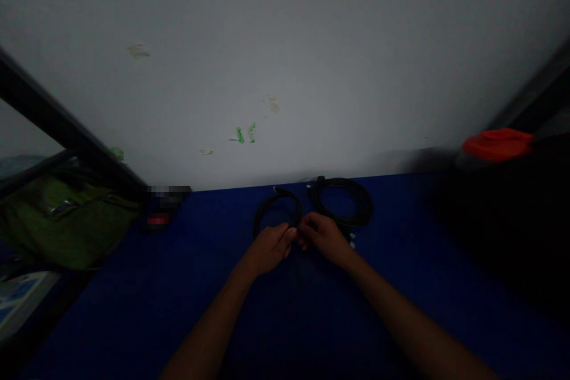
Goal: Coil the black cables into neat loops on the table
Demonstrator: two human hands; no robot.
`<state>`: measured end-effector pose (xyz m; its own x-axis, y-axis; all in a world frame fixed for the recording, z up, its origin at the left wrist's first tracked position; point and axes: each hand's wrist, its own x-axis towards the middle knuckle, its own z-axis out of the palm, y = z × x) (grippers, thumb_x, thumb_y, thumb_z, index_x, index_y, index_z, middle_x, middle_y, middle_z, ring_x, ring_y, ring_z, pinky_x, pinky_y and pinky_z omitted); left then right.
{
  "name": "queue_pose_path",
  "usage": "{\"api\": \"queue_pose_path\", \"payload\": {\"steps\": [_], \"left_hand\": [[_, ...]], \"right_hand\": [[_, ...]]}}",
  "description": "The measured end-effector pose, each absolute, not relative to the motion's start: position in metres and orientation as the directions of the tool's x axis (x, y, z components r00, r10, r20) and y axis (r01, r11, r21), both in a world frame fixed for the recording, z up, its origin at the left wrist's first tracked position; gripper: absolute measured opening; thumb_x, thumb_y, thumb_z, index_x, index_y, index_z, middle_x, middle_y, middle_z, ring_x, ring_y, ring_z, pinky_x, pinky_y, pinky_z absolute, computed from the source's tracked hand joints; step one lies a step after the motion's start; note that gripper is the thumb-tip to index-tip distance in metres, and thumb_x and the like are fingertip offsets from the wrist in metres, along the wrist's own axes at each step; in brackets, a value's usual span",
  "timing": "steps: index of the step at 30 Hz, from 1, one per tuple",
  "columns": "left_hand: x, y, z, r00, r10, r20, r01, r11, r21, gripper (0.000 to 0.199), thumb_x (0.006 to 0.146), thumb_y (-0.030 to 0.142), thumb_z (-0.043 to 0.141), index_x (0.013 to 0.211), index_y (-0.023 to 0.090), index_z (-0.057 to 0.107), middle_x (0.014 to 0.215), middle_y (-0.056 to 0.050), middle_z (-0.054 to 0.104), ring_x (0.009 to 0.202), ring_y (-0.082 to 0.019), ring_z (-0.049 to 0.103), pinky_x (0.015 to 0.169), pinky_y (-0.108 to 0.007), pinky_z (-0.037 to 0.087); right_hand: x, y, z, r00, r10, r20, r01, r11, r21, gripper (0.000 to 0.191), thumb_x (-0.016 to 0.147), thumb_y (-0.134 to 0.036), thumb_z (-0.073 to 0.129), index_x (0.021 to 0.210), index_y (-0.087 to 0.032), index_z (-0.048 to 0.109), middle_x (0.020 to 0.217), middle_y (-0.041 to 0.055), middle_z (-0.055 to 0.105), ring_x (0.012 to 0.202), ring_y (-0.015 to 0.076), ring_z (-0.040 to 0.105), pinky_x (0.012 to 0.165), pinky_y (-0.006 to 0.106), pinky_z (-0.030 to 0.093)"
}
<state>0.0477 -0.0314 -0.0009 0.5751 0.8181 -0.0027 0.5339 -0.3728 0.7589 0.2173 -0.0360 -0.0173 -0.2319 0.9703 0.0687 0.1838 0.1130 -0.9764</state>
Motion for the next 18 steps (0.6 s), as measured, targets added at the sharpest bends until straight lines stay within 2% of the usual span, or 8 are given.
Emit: {"api": "queue_pose_path", "payload": {"steps": [4, 8, 18], "left_hand": [[0.0481, -0.0325, 0.0011, 0.562, 0.827, -0.010, 0.550, -0.365, 0.751, 0.040, 0.091, 0.047, 0.024, 0.088, 0.017, 0.049, 0.055, 0.004, 0.051, 0.052, -0.012, 0.052, 0.053, -0.022, 0.035], [0.0485, -0.0328, -0.0007, 0.552, 0.833, -0.017, 0.568, -0.361, 0.740, 0.042, 0.091, 0.047, 0.023, 0.112, 0.016, 0.041, 0.055, 0.005, 0.051, 0.053, -0.014, 0.054, 0.055, -0.023, 0.036], [0.0474, -0.0306, -0.0058, 0.536, 0.844, -0.027, 0.618, -0.370, 0.694, 0.040, 0.091, 0.048, 0.022, 0.107, 0.016, 0.039, 0.059, 0.002, 0.056, 0.059, -0.016, 0.057, 0.061, -0.026, 0.039]], "right_hand": [[0.2206, -0.0361, -0.0144, -0.236, 0.968, 0.081, 0.219, 0.134, -0.966, 0.012, 0.082, -0.026, 0.046, 0.074, -0.018, 0.047, 0.059, -0.0014, 0.057, 0.050, 0.0120, 0.057, 0.050, 0.023, 0.044], [0.2208, -0.0367, -0.0124, -0.264, 0.961, 0.080, 0.284, 0.156, -0.946, 0.010, 0.083, -0.021, 0.046, 0.073, -0.018, 0.047, 0.059, -0.0018, 0.057, 0.050, 0.0114, 0.057, 0.050, 0.022, 0.044], [0.2238, -0.0372, -0.0082, -0.323, 0.941, 0.095, 0.410, 0.230, -0.883, 0.010, 0.083, -0.018, 0.048, 0.073, -0.017, 0.050, 0.062, -0.0012, 0.057, 0.054, 0.0110, 0.057, 0.051, 0.022, 0.042]]}}
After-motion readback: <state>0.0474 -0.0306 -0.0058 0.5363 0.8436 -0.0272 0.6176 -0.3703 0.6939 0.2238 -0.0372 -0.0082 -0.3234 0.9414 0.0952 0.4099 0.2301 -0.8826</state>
